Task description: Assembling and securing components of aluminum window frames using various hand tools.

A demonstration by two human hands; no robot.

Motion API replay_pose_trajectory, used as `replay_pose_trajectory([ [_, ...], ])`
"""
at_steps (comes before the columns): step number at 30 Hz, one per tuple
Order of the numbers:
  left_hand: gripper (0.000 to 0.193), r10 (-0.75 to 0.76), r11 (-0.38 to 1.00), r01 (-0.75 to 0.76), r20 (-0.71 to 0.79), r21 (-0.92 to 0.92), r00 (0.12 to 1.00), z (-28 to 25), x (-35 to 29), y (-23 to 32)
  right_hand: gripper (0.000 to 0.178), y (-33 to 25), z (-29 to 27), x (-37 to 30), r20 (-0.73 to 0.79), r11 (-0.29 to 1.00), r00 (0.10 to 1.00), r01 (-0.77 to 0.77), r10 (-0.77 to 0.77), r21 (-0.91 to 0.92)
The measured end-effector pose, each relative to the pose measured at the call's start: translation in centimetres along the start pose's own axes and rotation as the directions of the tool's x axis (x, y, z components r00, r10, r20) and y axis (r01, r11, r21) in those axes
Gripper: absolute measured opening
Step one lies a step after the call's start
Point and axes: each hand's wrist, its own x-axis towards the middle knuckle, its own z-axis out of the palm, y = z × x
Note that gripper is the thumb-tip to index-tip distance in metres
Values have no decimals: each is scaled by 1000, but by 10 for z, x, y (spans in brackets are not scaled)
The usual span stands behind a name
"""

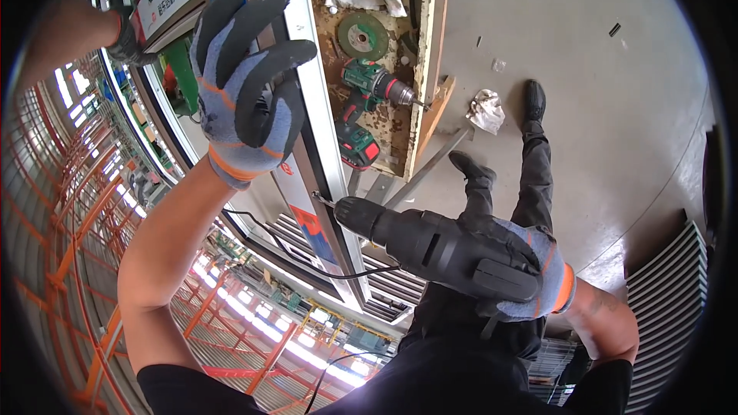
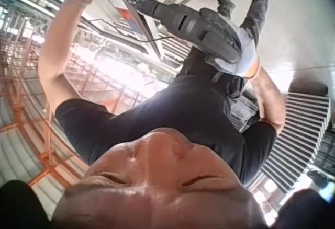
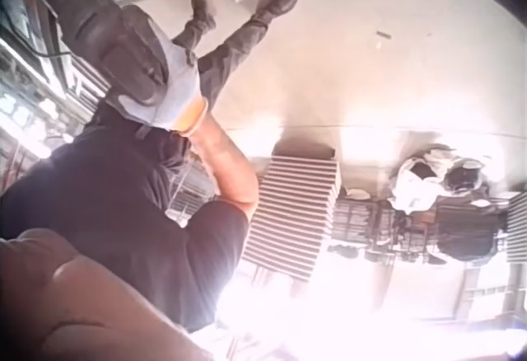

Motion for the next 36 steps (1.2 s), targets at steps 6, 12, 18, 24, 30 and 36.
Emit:
replay_pose_trajectory([
  [6, 37, 17, 1000, -18, 25, 20, 1000, 4, 2, 0, 92, 1, -9, 0, 31, 992, 999, 44, -40, -118],
  [12, 40, 65, 998, -65, -26, 0, 998, 5, -1, -3, 92, 2, -8, 2, 44, 999, 999, 8, -7, -40],
  [18, 38, 29, 1000, -29, -5, -1, 1000, 5, 1, -2, 90, 2, -9, 4, 39, 993, 998, 60, -57, -102],
  [24, 34, 13, 1000, -13, 13, 5, 1000, 0, 1, -4, 81, -8, 1, 8, 60, 998, 998, -10, 6, 61],
  [30, 31, 53, 998, -53, -3, -26, 999, 6, -1, -15, 85, -4, 0, 11, 29, 995, 998, -62, 60, 76],
  [36, 29, 10, 999, -11, -9, -31, 1000, 4, -3, -15, 84, -3, -5, 16, 98, 999, 994, -38, 39, -5],
])
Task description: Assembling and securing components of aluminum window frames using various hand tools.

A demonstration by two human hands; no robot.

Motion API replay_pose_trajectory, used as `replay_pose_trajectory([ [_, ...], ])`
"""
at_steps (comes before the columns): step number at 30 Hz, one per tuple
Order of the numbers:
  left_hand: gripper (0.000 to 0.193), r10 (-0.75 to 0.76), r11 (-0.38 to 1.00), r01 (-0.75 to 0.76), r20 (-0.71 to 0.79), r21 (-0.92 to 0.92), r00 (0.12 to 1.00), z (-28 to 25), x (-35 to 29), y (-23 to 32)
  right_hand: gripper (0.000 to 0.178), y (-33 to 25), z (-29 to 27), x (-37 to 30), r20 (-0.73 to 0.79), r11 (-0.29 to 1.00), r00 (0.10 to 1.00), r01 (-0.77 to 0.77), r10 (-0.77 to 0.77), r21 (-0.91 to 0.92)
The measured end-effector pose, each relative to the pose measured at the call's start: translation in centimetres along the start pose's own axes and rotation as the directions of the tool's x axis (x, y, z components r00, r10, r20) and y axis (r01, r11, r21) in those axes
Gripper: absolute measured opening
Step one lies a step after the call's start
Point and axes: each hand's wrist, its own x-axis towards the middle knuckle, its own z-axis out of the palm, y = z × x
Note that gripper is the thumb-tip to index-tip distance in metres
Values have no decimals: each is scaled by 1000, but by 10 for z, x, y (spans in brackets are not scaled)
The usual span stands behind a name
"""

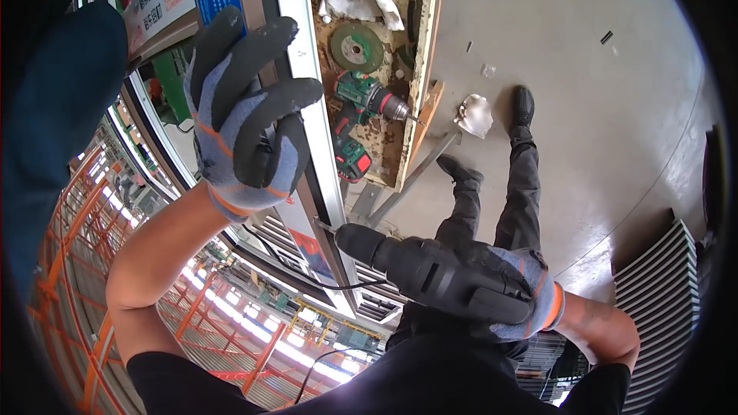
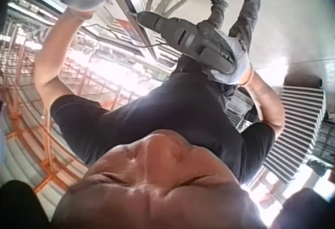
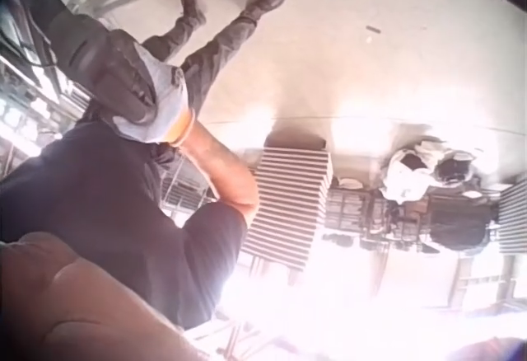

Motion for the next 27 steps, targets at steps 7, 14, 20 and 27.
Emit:
replay_pose_trajectory([
  [7, 24, -4, 1000, 4, 43, -17, 999, -6, 4, 2, 73, -11, -3, -2, -55, 948, 987, -130, 153, 292],
  [14, 23, 24, 997, -27, 52, 66, 998, -1, 10, 5, 72, 10, -21, -8, 27, 1000, 1000, 0, 0, -24],
  [20, 25, -11, 1000, 10, 51, 24, 999, 2, 14, 10, 77, 7, -27, -8, 52, 991, 999, 21, -15, -129],
  [27, 26, -43, 999, 44, 43, -21, 998, -2, 13, 12, 87, -5, -28, 2, 37, 997, 999, 27, -29, 68],
])
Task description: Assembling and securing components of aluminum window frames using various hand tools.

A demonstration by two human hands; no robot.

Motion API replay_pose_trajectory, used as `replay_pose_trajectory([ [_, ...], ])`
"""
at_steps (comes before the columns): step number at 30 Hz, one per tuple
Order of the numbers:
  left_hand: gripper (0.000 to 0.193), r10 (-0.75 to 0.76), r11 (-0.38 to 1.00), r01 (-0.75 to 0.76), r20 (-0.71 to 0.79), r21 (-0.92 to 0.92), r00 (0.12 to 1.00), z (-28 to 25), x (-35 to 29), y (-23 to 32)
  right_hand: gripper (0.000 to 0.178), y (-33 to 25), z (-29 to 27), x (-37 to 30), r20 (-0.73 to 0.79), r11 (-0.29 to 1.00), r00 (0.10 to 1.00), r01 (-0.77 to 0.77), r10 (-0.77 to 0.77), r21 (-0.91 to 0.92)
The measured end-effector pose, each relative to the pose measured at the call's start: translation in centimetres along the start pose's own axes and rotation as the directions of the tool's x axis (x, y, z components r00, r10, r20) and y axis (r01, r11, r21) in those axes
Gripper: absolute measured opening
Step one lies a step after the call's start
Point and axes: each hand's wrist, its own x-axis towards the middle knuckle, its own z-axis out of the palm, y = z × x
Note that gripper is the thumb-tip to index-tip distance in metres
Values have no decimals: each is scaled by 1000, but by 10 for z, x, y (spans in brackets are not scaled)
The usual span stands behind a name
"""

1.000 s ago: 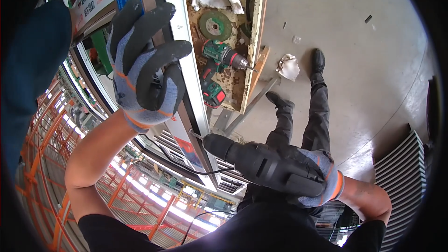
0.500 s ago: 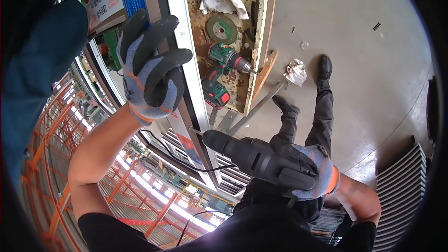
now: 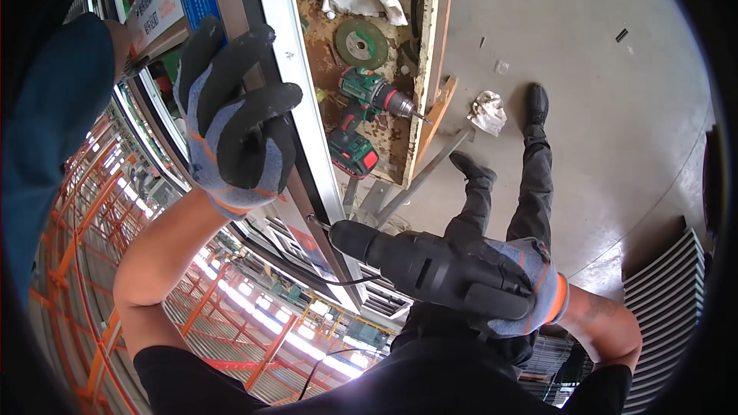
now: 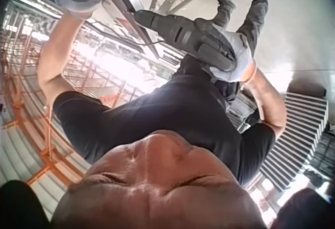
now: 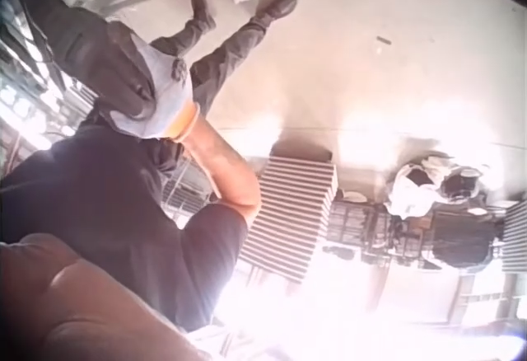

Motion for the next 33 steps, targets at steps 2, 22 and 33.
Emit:
replay_pose_trajectory([
  [2, 27, -5, 1000, 5, 7, -7, 1000, -1, 2, -4, 84, 7, 4, 2, -25, 994, 994, 101, -102, -48],
  [22, 14, -45, 999, 45, 50, -7, 998, 2, 1, -14, 61, 3, -7, 10, -30, 947, 991, 113, -128, -300],
  [33, 14, -14, 1000, 14, 10, 7, 1000, 5, -1, -15, 46, -15, -5, 25, -50, 838, 984, 120, -173, -533],
])
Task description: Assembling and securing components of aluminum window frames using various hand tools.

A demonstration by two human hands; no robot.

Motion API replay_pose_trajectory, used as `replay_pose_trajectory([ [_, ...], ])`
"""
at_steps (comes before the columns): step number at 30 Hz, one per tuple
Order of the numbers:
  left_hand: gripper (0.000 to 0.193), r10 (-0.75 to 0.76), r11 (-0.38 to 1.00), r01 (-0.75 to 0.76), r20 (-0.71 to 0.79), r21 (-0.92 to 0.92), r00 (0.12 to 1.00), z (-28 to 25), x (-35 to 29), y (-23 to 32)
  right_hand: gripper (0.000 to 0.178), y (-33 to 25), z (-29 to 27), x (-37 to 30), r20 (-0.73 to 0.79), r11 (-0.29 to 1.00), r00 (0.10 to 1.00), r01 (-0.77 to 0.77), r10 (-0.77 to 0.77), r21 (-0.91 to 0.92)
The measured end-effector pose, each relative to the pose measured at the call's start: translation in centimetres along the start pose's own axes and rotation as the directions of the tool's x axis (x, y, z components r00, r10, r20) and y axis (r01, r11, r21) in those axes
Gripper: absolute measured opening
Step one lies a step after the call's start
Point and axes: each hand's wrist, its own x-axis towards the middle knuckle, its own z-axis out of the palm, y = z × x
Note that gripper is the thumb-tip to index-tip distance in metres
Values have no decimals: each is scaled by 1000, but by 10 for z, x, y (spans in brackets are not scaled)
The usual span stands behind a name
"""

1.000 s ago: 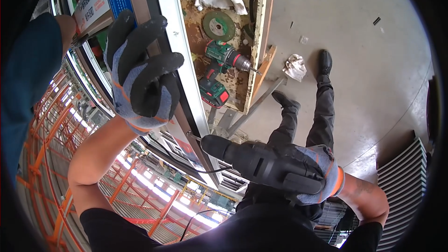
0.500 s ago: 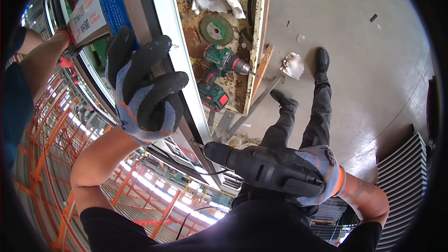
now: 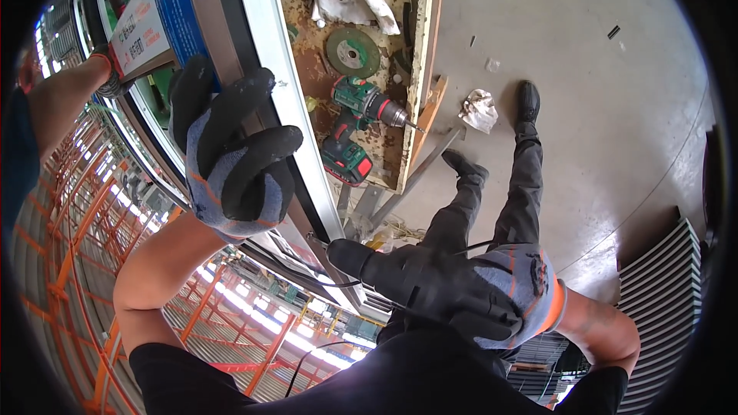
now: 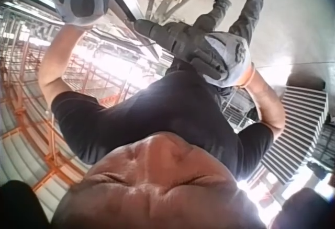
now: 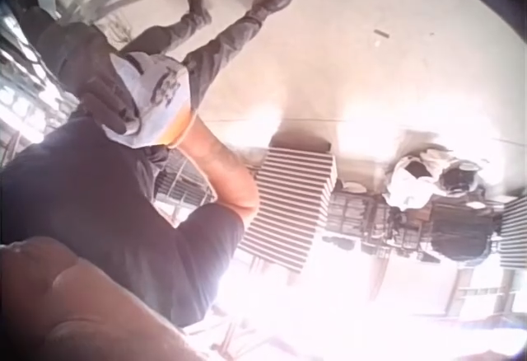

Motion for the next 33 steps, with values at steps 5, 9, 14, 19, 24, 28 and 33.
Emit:
replay_pose_trajectory([
  [5, 14, 3, 1000, -3, -3, -27, 1000, 4, 1, 0, 63, 10, 9, 0, -27, 990, 999, 38, -42, -138],
  [9, 13, -12, 1000, 12, 22, -21, 1000, -3, 7, 1, 41, 12, 10, -5, 25, 998, 999, 28, -26, -56],
  [14, 15, 8, 1000, -8, 3, -22, 1000, 0, -1, 1, 28, 9, 12, 0, -25, 997, 998, 63, -64, -37],
  [19, 17, -4, 999, 6, 47, -41, 999, -6, -1, 2, 25, 1, 14, 1, -20, 992, 999, 22, -25, -121],
  [24, 17, 3, 1000, -3, 37, 9, 999, -7, -2, -1, 31, 0, 6, 12, 6, 990, 999, 48, -48, -131],
  [28, 17, 6, 999, -7, -14, -43, 1000, -7, 1, -5, 76, 3, 2, 2, 113, 962, 991, 105, -78, -253],
  [33, 18, 39, 999, -39, 5, -9, 999, -3, 1, 0, 67, -2, 2, 10, 58, 948, 995, 101, -87, -301],
])
